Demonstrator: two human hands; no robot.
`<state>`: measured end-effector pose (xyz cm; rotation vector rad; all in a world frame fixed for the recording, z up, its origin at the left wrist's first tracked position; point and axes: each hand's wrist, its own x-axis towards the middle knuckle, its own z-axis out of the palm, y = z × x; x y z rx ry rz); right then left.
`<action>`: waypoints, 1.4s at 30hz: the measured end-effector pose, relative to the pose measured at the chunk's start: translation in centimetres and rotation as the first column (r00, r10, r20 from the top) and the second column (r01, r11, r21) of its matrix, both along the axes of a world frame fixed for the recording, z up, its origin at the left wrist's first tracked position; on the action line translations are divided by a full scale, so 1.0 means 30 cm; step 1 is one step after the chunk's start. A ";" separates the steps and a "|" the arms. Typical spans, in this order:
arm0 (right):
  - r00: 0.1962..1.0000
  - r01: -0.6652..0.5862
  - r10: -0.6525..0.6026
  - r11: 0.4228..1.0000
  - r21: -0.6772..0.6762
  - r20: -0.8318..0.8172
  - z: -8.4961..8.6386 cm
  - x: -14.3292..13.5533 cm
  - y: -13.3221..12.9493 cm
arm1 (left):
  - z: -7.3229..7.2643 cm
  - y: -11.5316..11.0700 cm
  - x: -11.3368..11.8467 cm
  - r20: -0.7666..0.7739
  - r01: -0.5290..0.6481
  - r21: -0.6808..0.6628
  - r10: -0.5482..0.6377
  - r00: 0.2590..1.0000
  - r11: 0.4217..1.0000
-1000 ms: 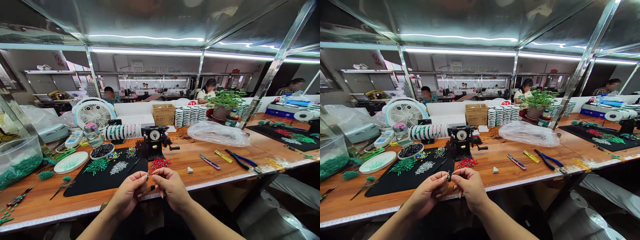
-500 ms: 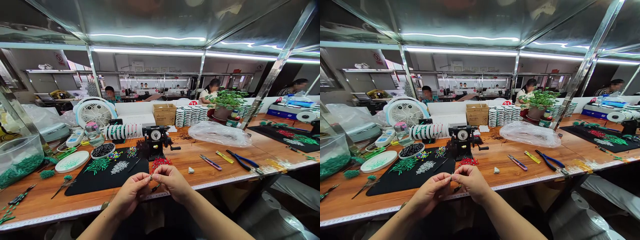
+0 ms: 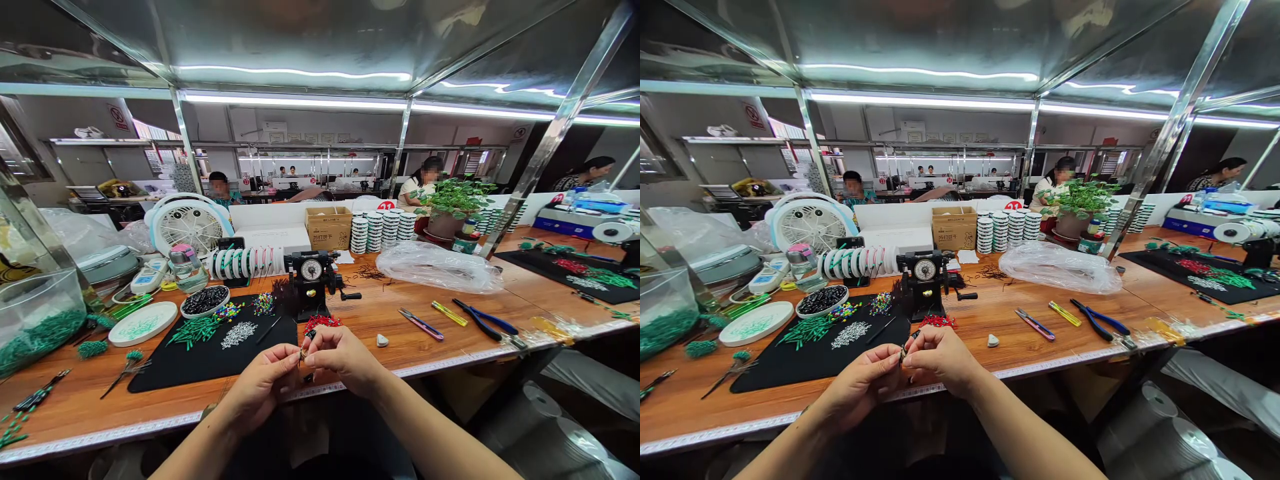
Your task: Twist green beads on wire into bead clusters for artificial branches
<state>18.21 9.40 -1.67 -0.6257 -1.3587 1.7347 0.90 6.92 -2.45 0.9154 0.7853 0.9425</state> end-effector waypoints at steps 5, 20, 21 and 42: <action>1.000 0.003 -0.003 1.000 0.002 -0.009 0.002 -0.002 -0.002 | -0.003 0.002 -0.006 0.017 0.036 0.000 -0.036 0.999 0.999; 0.981 -0.057 0.045 0.997 0.055 0.190 0.019 0.023 0.012 | -0.002 0.001 -0.007 -0.087 0.060 0.020 -0.058 0.995 0.998; 0.968 -0.069 0.047 0.995 0.078 0.247 0.025 0.030 0.013 | -0.001 0.001 -0.005 -0.107 0.059 0.022 -0.057 0.993 0.998; 0.877 0.097 -0.314 0.857 0.506 0.363 0.066 0.046 0.010 | 0.004 0.022 0.013 -0.360 0.142 0.077 -0.106 0.927 0.987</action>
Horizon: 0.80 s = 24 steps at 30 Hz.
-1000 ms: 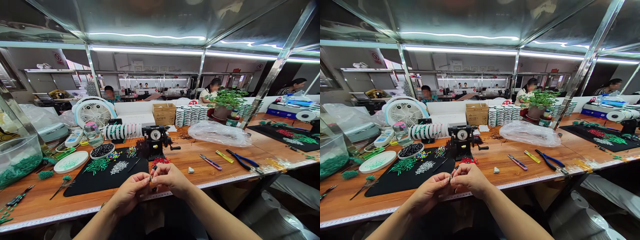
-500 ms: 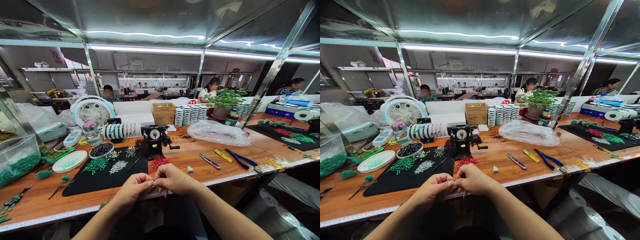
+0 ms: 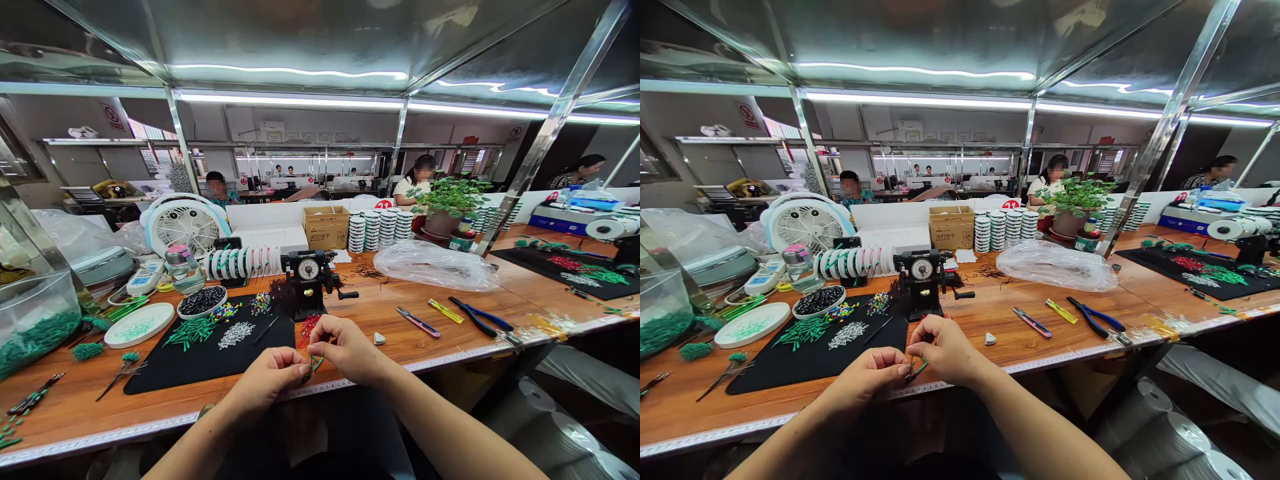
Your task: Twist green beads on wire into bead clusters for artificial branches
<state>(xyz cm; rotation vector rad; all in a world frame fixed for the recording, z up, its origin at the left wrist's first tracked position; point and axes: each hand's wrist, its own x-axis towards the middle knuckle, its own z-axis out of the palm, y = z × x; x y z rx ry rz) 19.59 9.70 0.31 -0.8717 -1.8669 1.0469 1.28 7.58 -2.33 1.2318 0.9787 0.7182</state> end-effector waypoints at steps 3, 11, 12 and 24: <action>0.998 -0.052 0.045 0.990 -0.133 -0.054 -0.005 -0.001 -0.003 | 0.003 -0.004 -0.005 0.007 0.006 0.018 -0.006 1.000 1.000; 1.000 0.001 0.000 0.994 -0.105 0.004 0.013 -0.028 -0.025 | 0.016 -0.006 -0.020 -0.061 0.029 0.134 -0.021 0.998 0.991; 1.000 0.029 -0.029 0.994 -0.102 0.004 0.014 -0.034 -0.029 | 0.023 -0.005 -0.022 -0.080 0.028 0.166 -0.015 0.997 0.986; 0.974 -0.169 0.150 0.981 -0.100 -0.172 0.030 -0.025 -0.098 | 0.151 -0.081 -0.044 -0.309 0.147 0.495 0.015 0.951 0.856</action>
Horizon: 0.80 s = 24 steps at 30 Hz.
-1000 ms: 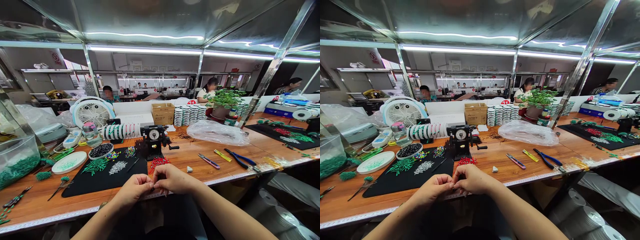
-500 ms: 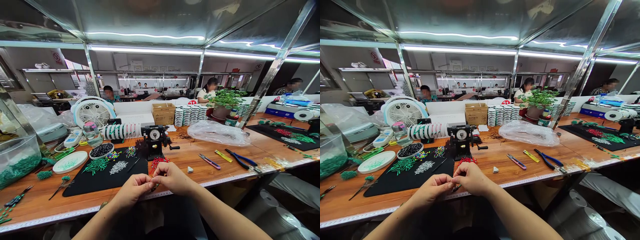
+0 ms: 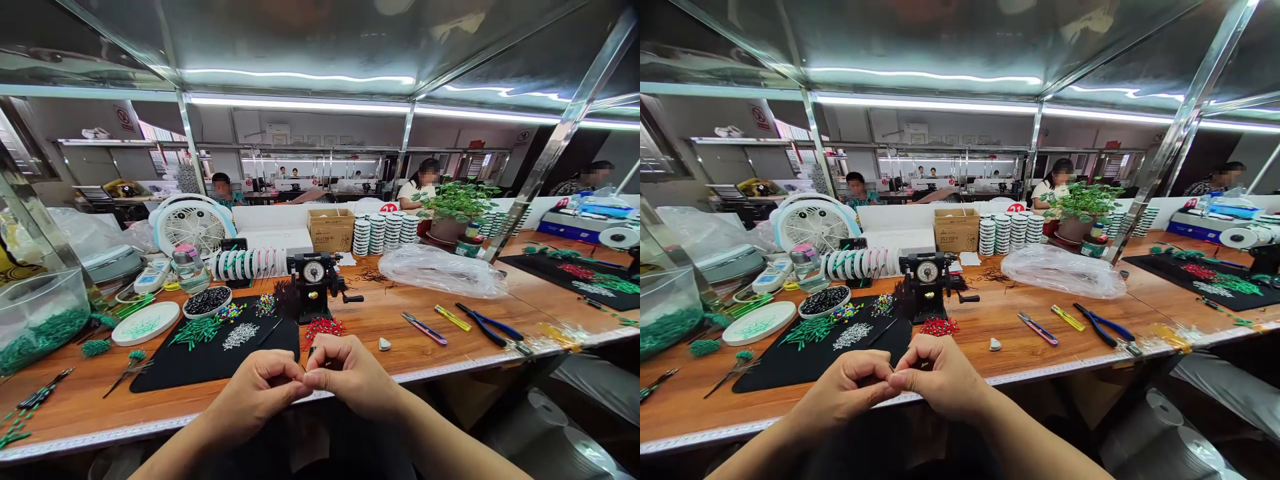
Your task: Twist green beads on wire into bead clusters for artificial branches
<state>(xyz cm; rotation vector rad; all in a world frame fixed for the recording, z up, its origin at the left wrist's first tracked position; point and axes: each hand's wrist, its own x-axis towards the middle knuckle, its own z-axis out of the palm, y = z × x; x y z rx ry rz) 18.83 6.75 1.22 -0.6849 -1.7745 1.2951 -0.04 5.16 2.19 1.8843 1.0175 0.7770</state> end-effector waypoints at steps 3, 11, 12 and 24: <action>0.998 -0.058 0.056 0.997 -0.052 -0.033 0.010 0.004 -0.026 | 0.015 -0.034 -0.004 0.001 0.013 -0.045 -0.013 1.000 0.999; 0.993 -0.108 0.100 0.980 -0.169 -0.055 0.011 -0.003 -0.055 | 0.028 -0.065 -0.019 -0.011 -0.005 -0.130 0.004 1.000 0.992; 0.994 -0.102 0.092 0.979 -0.177 -0.062 0.006 -0.006 -0.055 | 0.026 -0.064 -0.021 0.004 0.003 -0.141 -0.002 1.000 0.990; 0.991 -0.101 0.084 0.980 -0.172 -0.100 -0.025 -0.022 -0.052 | -0.049 -0.040 -0.030 0.345 0.203 -0.361 -0.072 0.936 0.910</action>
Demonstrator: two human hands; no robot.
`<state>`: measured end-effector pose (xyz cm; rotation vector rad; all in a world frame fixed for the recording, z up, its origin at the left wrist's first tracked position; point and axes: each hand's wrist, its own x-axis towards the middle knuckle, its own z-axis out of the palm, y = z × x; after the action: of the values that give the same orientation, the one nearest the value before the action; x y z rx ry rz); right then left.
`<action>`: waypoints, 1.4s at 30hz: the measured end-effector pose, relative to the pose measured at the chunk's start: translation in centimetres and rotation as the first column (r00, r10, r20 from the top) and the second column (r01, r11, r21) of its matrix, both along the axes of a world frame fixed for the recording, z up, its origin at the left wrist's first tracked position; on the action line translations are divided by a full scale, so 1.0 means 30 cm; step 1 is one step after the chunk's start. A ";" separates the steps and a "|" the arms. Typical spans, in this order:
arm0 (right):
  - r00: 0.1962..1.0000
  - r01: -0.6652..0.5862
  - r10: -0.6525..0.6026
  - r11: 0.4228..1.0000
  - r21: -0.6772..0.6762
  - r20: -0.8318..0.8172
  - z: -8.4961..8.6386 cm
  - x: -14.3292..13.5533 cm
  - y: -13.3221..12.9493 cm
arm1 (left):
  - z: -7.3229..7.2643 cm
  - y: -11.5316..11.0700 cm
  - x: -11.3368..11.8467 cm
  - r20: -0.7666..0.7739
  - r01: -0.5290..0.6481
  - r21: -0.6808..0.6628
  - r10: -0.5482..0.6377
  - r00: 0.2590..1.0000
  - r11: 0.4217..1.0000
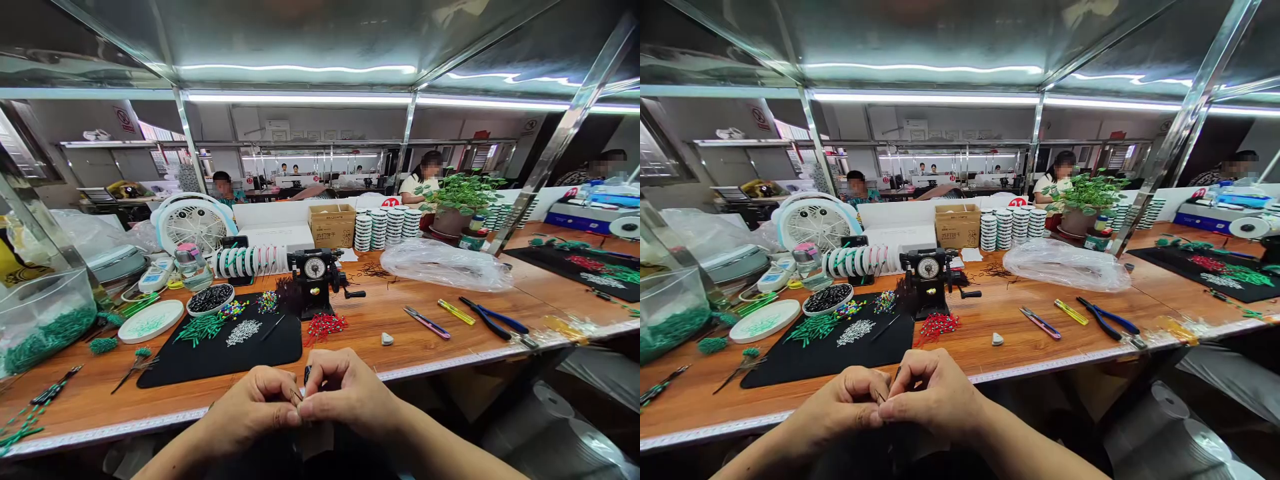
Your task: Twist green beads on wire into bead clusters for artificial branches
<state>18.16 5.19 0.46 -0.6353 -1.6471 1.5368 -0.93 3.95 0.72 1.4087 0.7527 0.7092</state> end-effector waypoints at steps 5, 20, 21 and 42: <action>1.000 -0.002 0.003 1.000 -0.013 0.001 0.004 0.002 -0.002 | -0.007 0.008 0.003 0.003 0.008 -0.032 -0.008 1.000 0.999; 0.981 -0.029 0.044 0.997 -0.078 0.191 0.013 0.007 -0.002 | 0.012 0.004 0.012 -0.256 0.065 0.084 -0.041 0.966 0.994; 0.972 -0.037 0.053 0.997 -0.075 0.228 0.013 0.009 -0.002 | 0.022 -0.001 0.013 -0.321 0.074 0.121 -0.032 0.947 0.990; 0.997 -0.011 -0.016 0.944 0.329 0.079 0.026 0.008 -0.063 | 0.010 -0.147 0.026 0.063 -0.422 -0.025 0.422 0.904 0.906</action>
<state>18.41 3.29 1.23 -0.5220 -1.9087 1.2063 -0.14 -0.46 1.03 1.2136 1.0223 1.0813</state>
